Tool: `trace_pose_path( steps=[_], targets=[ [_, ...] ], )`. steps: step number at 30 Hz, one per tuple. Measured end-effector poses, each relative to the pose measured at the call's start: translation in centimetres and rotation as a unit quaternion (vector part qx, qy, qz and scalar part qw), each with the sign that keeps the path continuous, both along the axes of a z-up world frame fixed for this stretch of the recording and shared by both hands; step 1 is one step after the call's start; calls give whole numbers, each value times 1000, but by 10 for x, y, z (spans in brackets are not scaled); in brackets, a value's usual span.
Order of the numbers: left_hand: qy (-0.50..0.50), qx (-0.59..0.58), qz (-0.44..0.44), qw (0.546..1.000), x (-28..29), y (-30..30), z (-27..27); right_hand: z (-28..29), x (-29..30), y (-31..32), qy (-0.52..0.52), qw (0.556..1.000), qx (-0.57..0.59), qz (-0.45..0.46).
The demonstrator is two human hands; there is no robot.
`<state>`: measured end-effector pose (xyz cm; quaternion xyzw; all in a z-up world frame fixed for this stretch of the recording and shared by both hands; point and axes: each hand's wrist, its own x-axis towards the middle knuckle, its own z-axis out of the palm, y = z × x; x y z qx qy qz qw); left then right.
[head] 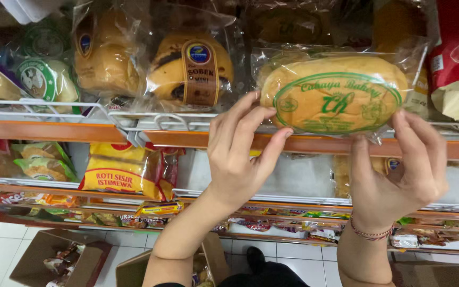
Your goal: The person removes packaged bread from a cardboard box, wipes each item with a cloth, scans the barcode using a handheld device, and arranges the packages on a store shelf.
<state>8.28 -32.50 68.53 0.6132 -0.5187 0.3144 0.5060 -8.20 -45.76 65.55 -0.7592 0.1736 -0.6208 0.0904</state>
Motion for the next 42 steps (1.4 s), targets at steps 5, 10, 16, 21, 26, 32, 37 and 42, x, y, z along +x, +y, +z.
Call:
trace_pose_path(
  steps=[5,10,16,21,26,32,37,42],
  targets=[
    [8,-2,22,1000,5,-9,-2,8,12,-4,7,1000,13,2],
    [20,-4,29,999,9,-15,-1,8,19,-5,0,1000,26,11],
    [30,3,28,999,10,-18,-1,4,23,-10,-5,1000,27,5],
    [27,13,48,998,11,-17,0,4,21,-14,5,1000,17,14],
    [35,-4,37,999,9,-16,1,5,18,-13,41,999,5,-23],
    [5,-47,26,999,12,-18,4,7,15,-12,77,996,16,-41],
    [1,-47,13,999,14,-17,4,3,12,-13,86,996,-13,-33],
    [-6,-54,8,999,16,-17,3,-3,11,-14,83,996,-4,-27]
  ],
)
